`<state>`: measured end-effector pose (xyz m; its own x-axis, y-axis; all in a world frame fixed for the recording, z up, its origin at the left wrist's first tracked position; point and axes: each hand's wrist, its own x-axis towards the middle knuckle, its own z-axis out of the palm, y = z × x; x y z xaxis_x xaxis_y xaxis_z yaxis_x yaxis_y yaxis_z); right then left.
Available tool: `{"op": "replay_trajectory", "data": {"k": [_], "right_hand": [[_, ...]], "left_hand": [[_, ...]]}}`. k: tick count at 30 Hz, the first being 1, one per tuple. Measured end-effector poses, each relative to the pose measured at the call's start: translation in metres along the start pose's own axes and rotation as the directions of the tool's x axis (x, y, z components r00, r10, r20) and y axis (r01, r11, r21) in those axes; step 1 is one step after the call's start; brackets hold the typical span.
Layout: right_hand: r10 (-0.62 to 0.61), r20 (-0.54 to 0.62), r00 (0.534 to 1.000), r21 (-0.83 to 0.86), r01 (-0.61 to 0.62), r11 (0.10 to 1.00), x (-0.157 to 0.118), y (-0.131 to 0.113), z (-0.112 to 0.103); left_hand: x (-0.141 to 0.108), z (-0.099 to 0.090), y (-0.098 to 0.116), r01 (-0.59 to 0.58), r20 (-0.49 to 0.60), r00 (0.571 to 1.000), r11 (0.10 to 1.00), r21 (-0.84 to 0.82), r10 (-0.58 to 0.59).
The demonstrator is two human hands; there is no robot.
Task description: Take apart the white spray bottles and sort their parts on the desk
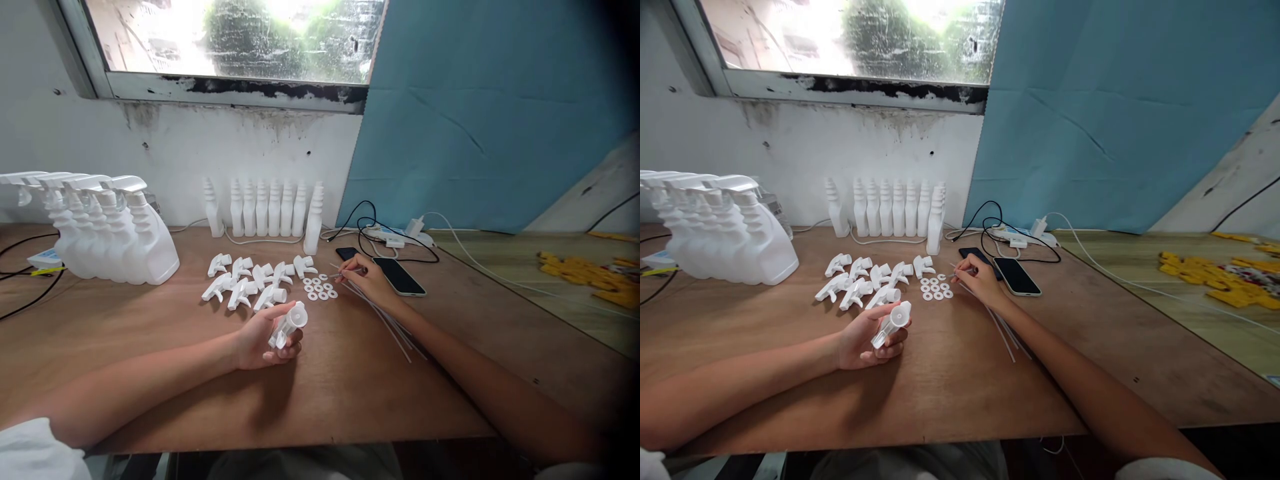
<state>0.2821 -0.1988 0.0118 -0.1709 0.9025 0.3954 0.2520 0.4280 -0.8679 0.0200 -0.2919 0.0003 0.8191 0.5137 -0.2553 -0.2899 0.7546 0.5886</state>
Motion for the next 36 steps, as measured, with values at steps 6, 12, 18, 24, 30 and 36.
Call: {"op": "replay_trajectory", "data": {"k": [6,12,18,24,30,36], "right_hand": [[-0.006,0.014,1.000,-0.001,0.006,1.000,-0.002,-0.003,0.000],[0.001,-0.007,1.000,0.060,0.000,0.998,-0.003,-0.008,-0.002],[-0.013,-0.056,0.998,0.075,0.017,0.997,-0.004,-0.009,-0.004],[-0.021,-0.046,0.999,0.052,0.023,0.998,-0.006,-0.006,-0.006],[-0.042,0.001,0.999,0.085,0.042,0.995,-0.008,-0.009,-0.014],[-0.033,0.027,0.999,0.069,0.031,0.997,-0.010,-0.012,-0.013]], "left_hand": [[0.001,0.003,-0.004,-0.069,-0.024,0.997,0.994,0.088,0.071],[-0.004,0.012,-0.005,-0.311,-0.029,0.918,0.765,0.563,0.395],[-0.015,0.026,0.005,-0.215,0.038,0.797,0.224,0.950,0.602],[-0.014,0.025,0.002,-0.135,0.100,0.802,0.015,0.991,0.589],[-0.017,0.022,0.005,-0.116,0.332,0.696,-0.357,0.927,0.637],[-0.016,0.019,0.008,0.048,0.361,0.729,-0.570,0.820,0.581]]}}
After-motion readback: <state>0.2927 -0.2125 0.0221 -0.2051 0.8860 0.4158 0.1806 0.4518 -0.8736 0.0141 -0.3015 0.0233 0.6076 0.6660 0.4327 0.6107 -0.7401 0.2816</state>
